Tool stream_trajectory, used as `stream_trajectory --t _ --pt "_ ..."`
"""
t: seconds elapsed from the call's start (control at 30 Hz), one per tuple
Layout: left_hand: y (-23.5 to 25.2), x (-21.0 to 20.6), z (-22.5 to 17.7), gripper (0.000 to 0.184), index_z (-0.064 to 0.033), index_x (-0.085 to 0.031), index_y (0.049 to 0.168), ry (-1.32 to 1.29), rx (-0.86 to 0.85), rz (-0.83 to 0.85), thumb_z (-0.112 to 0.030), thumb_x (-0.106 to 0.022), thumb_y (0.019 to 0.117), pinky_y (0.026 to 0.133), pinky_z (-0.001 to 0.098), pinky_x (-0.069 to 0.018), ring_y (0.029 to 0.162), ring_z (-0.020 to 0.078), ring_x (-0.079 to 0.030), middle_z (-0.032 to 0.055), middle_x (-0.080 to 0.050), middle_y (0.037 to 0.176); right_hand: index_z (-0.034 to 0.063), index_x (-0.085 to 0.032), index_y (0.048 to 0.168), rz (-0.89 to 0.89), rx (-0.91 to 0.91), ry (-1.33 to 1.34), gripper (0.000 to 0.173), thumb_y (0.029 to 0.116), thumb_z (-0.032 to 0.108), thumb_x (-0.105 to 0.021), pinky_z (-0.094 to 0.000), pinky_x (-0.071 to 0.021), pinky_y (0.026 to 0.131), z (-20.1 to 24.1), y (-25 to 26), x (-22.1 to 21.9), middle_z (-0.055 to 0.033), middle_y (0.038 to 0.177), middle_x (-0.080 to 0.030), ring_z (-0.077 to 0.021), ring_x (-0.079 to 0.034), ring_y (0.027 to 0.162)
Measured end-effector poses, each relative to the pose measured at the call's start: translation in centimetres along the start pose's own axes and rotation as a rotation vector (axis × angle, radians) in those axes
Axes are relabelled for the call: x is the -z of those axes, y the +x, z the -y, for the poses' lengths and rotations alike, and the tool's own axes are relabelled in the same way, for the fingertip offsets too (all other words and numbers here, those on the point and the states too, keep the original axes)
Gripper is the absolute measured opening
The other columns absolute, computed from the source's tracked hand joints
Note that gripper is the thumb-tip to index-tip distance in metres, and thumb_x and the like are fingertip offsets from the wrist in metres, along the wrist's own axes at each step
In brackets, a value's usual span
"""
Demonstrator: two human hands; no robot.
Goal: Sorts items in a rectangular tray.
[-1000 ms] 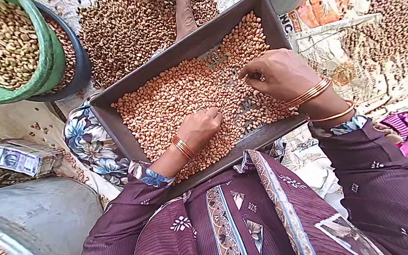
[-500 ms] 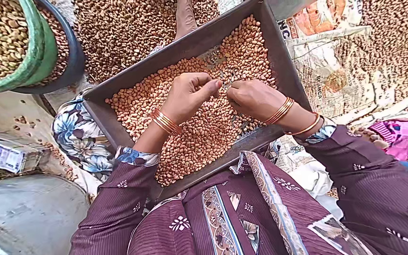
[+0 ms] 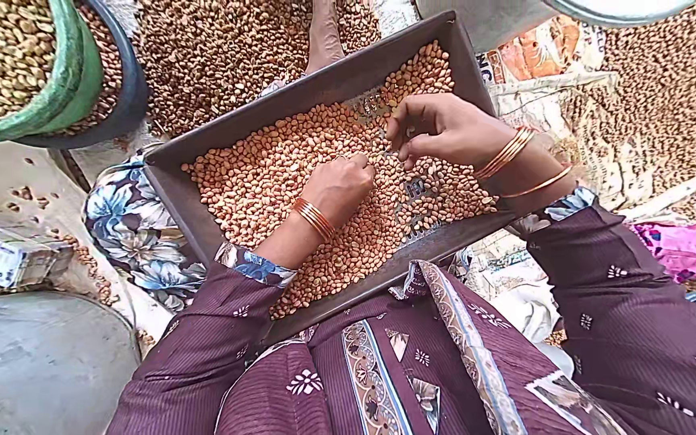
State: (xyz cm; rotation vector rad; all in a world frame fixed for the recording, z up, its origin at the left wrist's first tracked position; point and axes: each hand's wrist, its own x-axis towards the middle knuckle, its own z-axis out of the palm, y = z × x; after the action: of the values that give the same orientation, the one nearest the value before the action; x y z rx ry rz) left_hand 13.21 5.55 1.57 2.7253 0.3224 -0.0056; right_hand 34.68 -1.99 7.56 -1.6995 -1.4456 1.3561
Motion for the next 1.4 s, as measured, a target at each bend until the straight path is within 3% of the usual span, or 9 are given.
stream_trajectory --t 0.13,0.2,0.27,0.37,0.53,0.73,0.97,1.1,1.4 --pt "-0.3 0.5 1.9 0.024 -0.0035 -0.076 0.108 -0.469 0.015 -0.238 -0.016 -0.057 0.1031 0.086 0.0385 -0.0570 0.091 0.0202 -0.073 0.0118 -0.076 0.099 0.0039 -0.075 0.104 -0.066 0.144 -0.573 0.014 0.0927 0.011 -0.071 -0.0459 -0.0551 0.082 -2.2 1.9 -2.4 -0.0146 0.097 -0.068 -0.0267 -0.067 0.087" --pt "-0.4 1.7 2.4 0.021 -0.0089 -0.076 0.107 -0.827 0.104 -0.308 -0.019 -0.058 0.1030 0.073 0.0182 -0.0514 0.078 -0.0016 -0.065 -0.0027 -0.074 0.095 0.0027 -0.073 0.102 -0.073 0.156 -0.649 0.012 0.0937 0.011 -0.070 -0.0495 -0.0540 0.081 -2.6 2.3 -3.1 -0.0176 0.095 -0.066 -0.0324 -0.066 0.088" --pt "-0.4 2.5 2.5 0.019 -0.0089 -0.069 0.102 -1.270 0.136 -0.331 -0.013 -0.050 0.1023 0.048 0.0128 -0.0369 0.054 -0.0040 -0.047 -0.0086 -0.062 0.075 0.0024 -0.074 0.104 -0.082 0.151 -0.691 0.013 0.0954 0.010 -0.068 -0.0495 -0.0544 0.083 -2.4 2.4 -3.4 -0.0196 0.099 -0.067 -0.0350 -0.068 0.092" --pt "-0.2 2.6 2.6 0.037 -0.0159 -0.065 0.089 -1.591 0.114 -0.253 -0.019 -0.031 0.1023 0.043 0.0132 -0.0319 0.047 -0.0029 -0.042 -0.0112 -0.058 0.064 0.0000 -0.073 0.103 -0.068 0.197 -0.760 0.012 0.0974 0.008 -0.065 -0.0495 -0.0554 0.082 -2.2 2.6 -3.5 -0.0216 0.101 -0.067 -0.0372 -0.069 0.092" --pt "0.5 1.3 1.2 0.034 -0.0106 -0.073 0.083 -0.919 0.097 -0.289 -0.026 -0.054 0.1067 0.057 0.0170 -0.0430 0.059 -0.0019 -0.053 -0.0076 -0.063 0.069 -0.0005 -0.071 0.102 -0.028 0.130 -0.795 0.011 0.0969 0.004 -0.063 -0.0515 -0.0555 0.082 -1.2 2.6 -3.4 -0.0210 0.101 -0.069 -0.0376 -0.070 0.093" --pt "1.0 -0.5 0.0 0.018 -0.0015 -0.073 0.107 -0.117 -0.094 -0.041 -0.007 -0.057 0.1017 0.068 0.0523 -0.0575 0.084 0.0389 -0.071 0.0196 -0.068 0.099 -0.0010 -0.068 0.104 -0.065 0.016 -0.842 0.013 0.0964 0.006 -0.061 -0.0548 -0.0539 0.083 -1.3 2.5 -3.1 -0.0207 0.100 -0.070 -0.0395 -0.070 0.096" --pt "0.2 -1.0 -1.5 0.018 0.0027 -0.069 0.107 0.049 -0.070 -0.029 0.007 -0.057 0.0952 0.059 0.0492 -0.0549 0.081 0.0388 -0.070 0.0204 -0.066 0.099 0.0095 -0.074 0.100 -0.101 -0.023 -0.143 0.015 0.0907 0.010 -0.062 -0.0251 -0.0578 0.069 -1.8 0.6 1.7 0.0038 0.085 -0.072 -0.0029 -0.066 0.070" --pt "0.0 -1.3 -1.6 0.014 0.0041 -0.069 0.102 0.053 -0.068 -0.065 0.006 -0.056 0.0952 0.055 0.0479 -0.0537 0.076 0.0381 -0.069 0.0206 -0.065 0.096 0.0165 -0.064 0.090 -0.181 -0.022 0.316 0.018 0.0933 0.010 -0.047 -0.0223 -0.0568 0.064 -1.7 -1.3 2.9 0.0073 0.082 -0.069 -0.0034 -0.065 0.069" --pt "0.4 -0.9 -1.8 0.019 0.0034 -0.069 0.111 0.007 0.024 0.014 0.004 -0.054 0.0989 0.062 0.0500 -0.0564 0.083 0.0396 -0.071 0.0210 -0.067 0.101 0.0013 -0.073 0.097 -0.043 0.056 -0.744 0.013 0.0961 0.013 -0.069 -0.0503 -0.0549 0.081 -3.8 -2.1 -1.3 -0.0167 0.095 -0.068 -0.0332 -0.069 0.090"
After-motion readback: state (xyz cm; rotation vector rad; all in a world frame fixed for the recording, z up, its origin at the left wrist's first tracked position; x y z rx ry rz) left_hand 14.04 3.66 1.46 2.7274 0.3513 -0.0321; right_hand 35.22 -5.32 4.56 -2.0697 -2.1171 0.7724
